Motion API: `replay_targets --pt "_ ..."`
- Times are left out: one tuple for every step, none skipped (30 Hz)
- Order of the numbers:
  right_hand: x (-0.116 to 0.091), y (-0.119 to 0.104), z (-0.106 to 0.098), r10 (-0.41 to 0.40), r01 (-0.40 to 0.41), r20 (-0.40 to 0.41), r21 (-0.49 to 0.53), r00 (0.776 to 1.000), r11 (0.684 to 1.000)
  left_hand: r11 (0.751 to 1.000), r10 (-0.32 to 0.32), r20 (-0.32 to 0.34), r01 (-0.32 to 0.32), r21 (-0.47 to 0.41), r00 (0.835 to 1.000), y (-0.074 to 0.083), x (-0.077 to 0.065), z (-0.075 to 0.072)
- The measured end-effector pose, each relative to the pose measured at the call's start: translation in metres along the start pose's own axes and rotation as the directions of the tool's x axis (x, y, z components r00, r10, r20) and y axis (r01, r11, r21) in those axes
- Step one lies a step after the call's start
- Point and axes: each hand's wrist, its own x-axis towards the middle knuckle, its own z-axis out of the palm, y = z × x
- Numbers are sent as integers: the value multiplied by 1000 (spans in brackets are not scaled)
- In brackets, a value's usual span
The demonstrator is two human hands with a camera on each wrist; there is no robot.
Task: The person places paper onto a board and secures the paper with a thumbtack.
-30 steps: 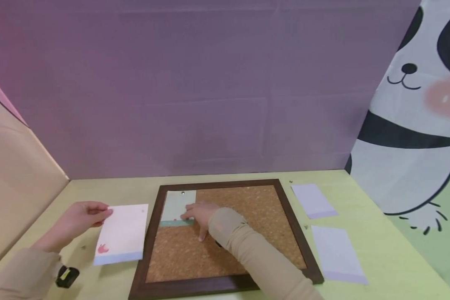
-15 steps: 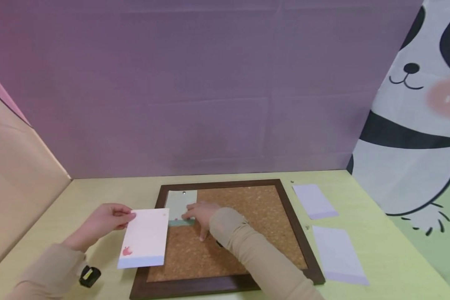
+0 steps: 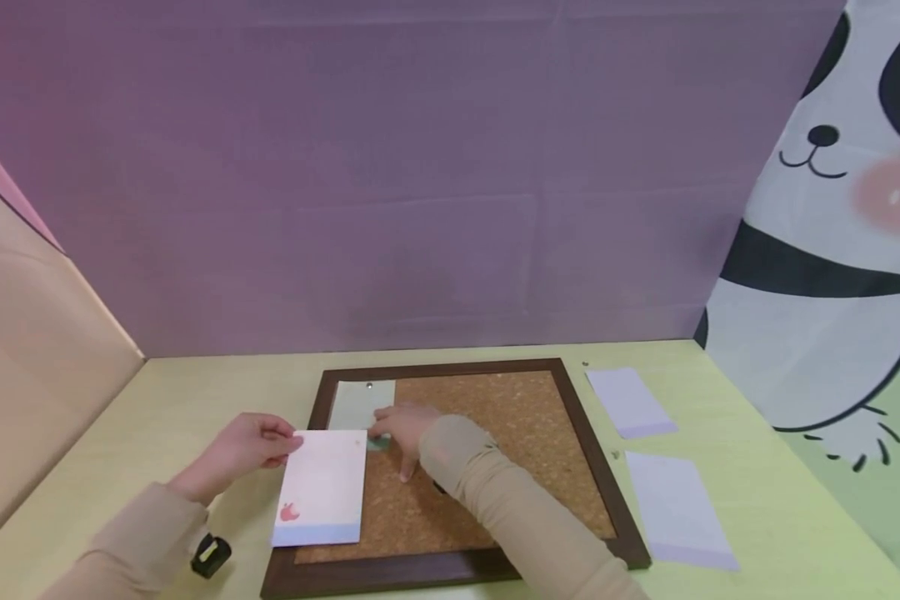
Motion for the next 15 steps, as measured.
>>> replay_targets --pt "0 0 0 1 -1 1 -7 1000 1000 1000 -1 -1 1 -5 1000 0 0 2" --pt "0 0 0 0 0 2 -13 1000 1000 1000 8 3 -8 -9 1000 1 1 4" --pt "0 0 0 0 0 4 -20 1000 1000 1000 8 6 -8 -18 1000 2 1 6" --pt "0 -1 0 1 -1 7 -22 1000 1000 1000 8 9 -7 -24 1000 2 2 8" --pt "0 -1 -1 2 -2 10 -24 1000 1000 1000 6 10 -6 -28 1000 3 2 9" --pt "-1 -2 -1 4 -4 15 -27 1000 1000 1000 4 12 -4 -26 1000 4 3 11" --pt "-1 -2 -2 6 -5 17 -27 1000 1000 1000 0 10 0 -24 1000 5 3 13" --pt "-1 -3 -2 6 -6 18 -25 1000 1000 1000 -5 8 6 -20 1000 6 4 15" --pt "-2 -3 -2 10 -9 18 -23 1000 1000 1000 -13 3 13 -12 1000 7 5 17" --pt "-2 -3 -2 13 -12 17 -21 1000 1000 1000 -13 1 13 -2 1000 7 6 18" --pt "-2 -3 -2 16 -15 17 -20 1000 1000 1000 -14 -3 14 3 1000 9 6 20" --pt "-2 -3 -2 19 -19 16 -16 1000 1000 1000 -14 -4 14 8 1000 10 7 22" --pt "-2 -3 -2 21 -21 16 -12 1000 1000 1000 -12 -6 12 13 1000 10 7 23" --pt "-2 -3 -2 22 -22 15 -12 1000 1000 1000 -11 -5 11 15 1000 11 8 24" --pt "-2 -3 -2 23 -23 16 -12 1000 1000 1000 -9 -5 9 16 1000 12 8 25"
